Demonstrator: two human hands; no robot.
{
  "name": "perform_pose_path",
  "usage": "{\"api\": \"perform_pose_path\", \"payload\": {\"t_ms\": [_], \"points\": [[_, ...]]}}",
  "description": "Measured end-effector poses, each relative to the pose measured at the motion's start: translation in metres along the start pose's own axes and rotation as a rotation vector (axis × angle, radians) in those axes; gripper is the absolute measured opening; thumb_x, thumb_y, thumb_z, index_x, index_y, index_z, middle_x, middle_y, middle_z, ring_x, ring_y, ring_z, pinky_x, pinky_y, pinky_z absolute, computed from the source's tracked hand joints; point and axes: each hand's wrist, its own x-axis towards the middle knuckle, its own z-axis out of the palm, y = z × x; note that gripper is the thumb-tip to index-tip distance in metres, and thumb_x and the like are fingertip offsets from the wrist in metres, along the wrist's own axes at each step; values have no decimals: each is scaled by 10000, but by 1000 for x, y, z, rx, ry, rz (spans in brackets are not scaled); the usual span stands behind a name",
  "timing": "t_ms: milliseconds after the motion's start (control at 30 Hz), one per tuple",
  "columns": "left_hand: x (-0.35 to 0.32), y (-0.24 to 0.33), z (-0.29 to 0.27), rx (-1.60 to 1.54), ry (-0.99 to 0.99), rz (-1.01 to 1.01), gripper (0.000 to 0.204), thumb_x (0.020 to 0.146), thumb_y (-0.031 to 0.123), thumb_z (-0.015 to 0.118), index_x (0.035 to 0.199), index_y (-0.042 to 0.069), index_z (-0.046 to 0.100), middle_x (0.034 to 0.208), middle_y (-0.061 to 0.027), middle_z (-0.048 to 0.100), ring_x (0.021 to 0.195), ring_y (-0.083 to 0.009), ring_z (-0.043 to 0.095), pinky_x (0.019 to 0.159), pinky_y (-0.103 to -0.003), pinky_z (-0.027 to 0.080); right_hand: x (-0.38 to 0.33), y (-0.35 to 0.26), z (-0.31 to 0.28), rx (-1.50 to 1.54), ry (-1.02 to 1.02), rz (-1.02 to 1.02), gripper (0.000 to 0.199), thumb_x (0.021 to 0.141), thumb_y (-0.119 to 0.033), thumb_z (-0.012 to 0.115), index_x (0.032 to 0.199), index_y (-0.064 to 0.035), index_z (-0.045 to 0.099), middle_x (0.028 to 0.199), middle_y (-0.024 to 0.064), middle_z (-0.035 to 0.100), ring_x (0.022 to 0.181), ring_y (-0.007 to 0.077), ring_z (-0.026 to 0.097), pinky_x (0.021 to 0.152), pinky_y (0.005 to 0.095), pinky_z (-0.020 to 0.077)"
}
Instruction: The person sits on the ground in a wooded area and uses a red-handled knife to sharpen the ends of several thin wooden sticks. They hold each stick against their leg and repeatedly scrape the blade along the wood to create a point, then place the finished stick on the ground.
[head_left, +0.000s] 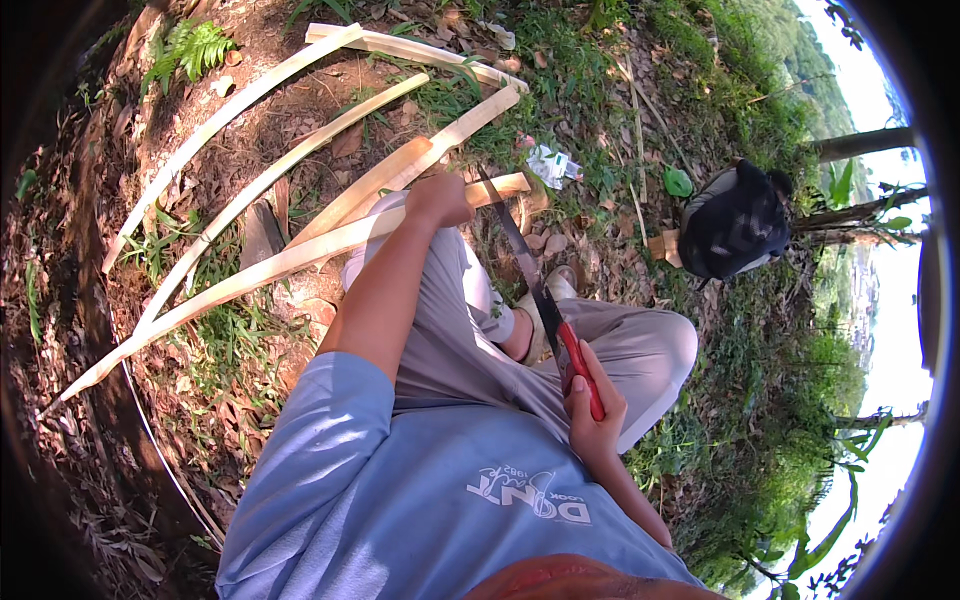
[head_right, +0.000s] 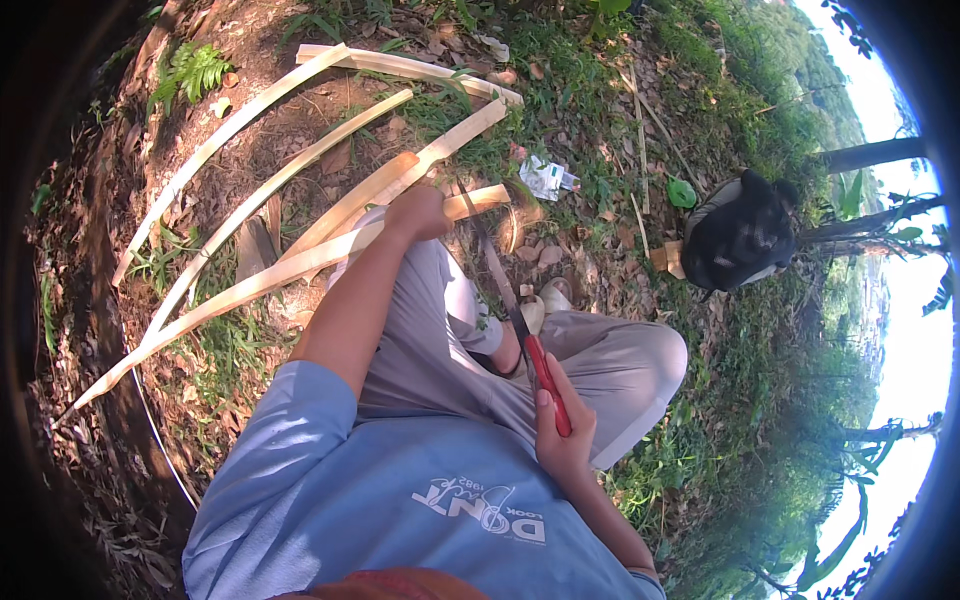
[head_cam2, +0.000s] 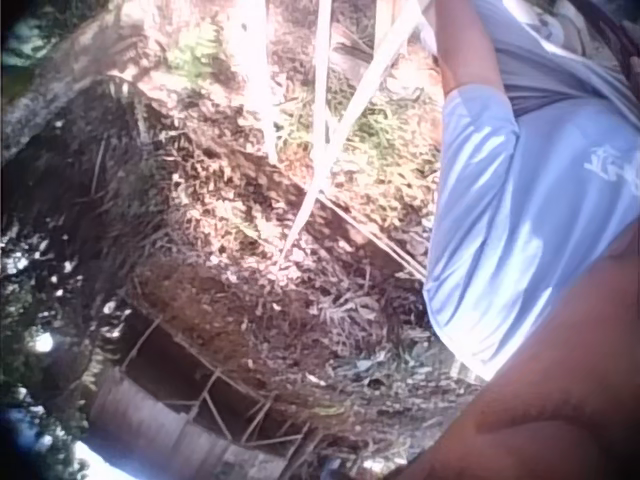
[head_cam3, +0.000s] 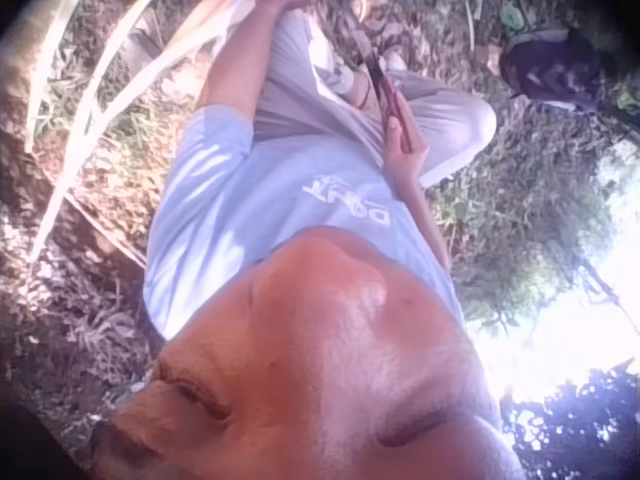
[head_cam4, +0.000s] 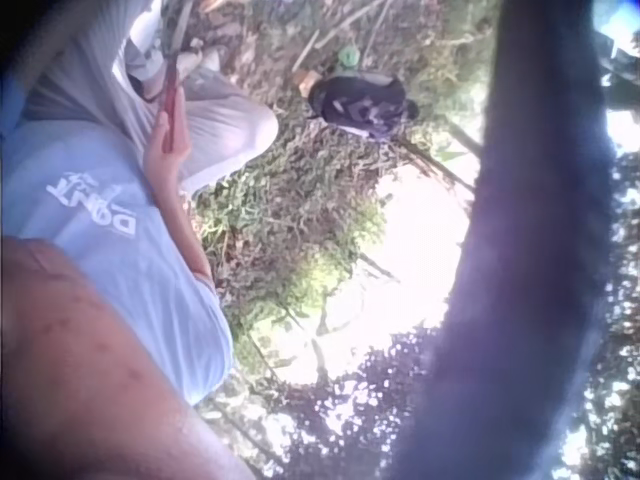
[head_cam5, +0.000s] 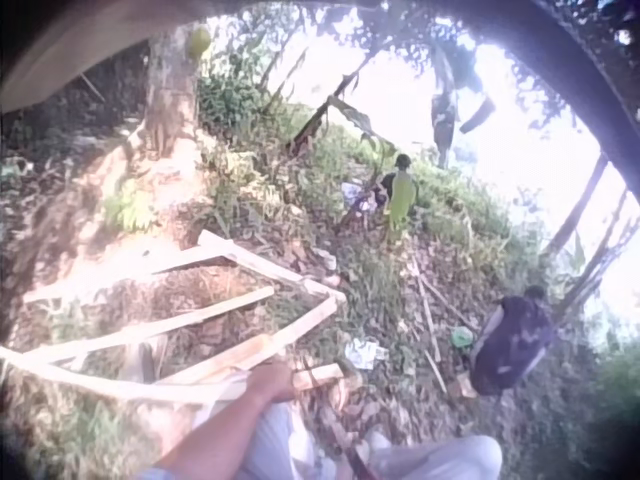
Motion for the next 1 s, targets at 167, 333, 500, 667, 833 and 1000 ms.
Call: {"api": "perform_pose_path", "payload": {"t_ms": [167, 333, 500, 667, 833, 1000], "points": [[-9, -1, 6, -7, 33, -14, 389, 806, 263, 733, 1132, 74, 825, 1182, -197, 796, 1101, -380, 771, 954, -478, 613, 67, 16, 36, 111, 22, -157, 442, 1112, -163, 615, 1521, 3, 617, 911, 21, 693, 716, 53, 553, 653, 242, 463], [-7, 5, 4, 77, 17, 11, 406, 803, 271, 730, 1149, 82, 828, 1198, -205, 793, 1130, -373, 769, 979, -477, 612, 206, 33, 129, 148, 54, -284, 411, 1086, -150, 655, 1469, 0, 655, 982, 156, 756, 825, 127, 650, 769, 287, 536], [4, -5, 5, 90, -59, 18, 476, 800, 322, 748, 1206, 83, 814, 1253, -184, 784, 1166, -358, 760, 996, -473, 604, 224, 44, 148, 204, 85, -362, 409, 1089, -139, 640, 1476, -5, 651, 1146, 216, 786, 995, 156, 722, 895, 303, 551], [24, -21, 7, 19, -145, 83, 504, 792, 358, 761, 1203, 68, 808, 1232, -183, 790, 1147, -353, 764, 978, -470, 599, 132, 44, 90, 108, 39, -290, 437, 1105, -137, 613, 1527, -22, 616, 1065, 119, 760, 891, 105, 649, 799, 277, 528], [31, -26, 15, -110, -124, 121, 485, 778, 321, 785, 1103, -39, 804, 1047, -260, 793, 1012, -373, 783, 921, -465, 595, 26, 30, 14, -5, 12, -209, 462, 1115, -165, 599, 1551, -13, 593, 933, 22, 714, 707, 49, 552, 649, 234, 474], [19, -12, 10, -69, -135, 57, 518, 773, 332, 771, 1191, 28, 797, 1181, -226, 788, 1105, -367, 770, 978, -465, 587, 18, 7, -4, -1, -39, -28, 447, 1089, -137, 631, 1514, -2, 619, 1122, 174, 795, 958, 116, 706, 856, 301, 554]]}}
